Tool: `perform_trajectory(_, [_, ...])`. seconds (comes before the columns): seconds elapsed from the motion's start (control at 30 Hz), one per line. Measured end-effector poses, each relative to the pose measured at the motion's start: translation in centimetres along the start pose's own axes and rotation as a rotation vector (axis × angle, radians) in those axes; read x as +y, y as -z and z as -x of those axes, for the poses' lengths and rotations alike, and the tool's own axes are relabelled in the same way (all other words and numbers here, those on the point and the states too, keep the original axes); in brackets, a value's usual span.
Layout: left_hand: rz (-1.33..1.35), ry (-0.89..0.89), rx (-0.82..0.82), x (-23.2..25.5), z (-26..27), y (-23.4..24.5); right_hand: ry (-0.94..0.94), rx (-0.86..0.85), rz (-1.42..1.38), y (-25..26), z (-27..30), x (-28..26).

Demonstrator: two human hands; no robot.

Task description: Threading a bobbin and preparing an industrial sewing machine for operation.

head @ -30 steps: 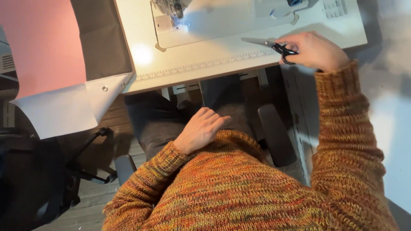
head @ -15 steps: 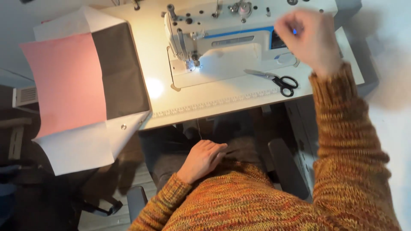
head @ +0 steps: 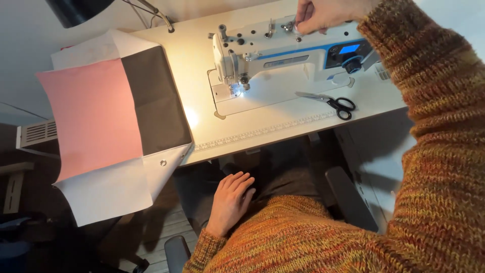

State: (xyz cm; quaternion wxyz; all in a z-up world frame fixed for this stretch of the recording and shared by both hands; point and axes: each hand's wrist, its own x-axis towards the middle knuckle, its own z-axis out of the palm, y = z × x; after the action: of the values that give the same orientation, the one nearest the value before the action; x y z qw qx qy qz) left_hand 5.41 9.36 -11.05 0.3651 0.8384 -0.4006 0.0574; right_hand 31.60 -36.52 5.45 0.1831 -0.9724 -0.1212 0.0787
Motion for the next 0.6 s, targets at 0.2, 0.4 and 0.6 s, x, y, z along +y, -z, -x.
perform_trajectory(0.2, [0.072,0.022,-0.032,-0.4,1.1,-0.2,-0.018,-0.003,0.037,0.0,-0.5,-0.5])
perform_trajectory(0.4, [0.125,-0.001,-0.061,-0.5,1.5,-0.3,-0.021,-0.030,0.134,1.3,-0.1,-3.5])
perform_trajectory(0.6, [0.140,0.009,-0.070,-0.9,1.4,-0.5,-0.087,-0.034,0.238,3.0,1.9,-8.8])
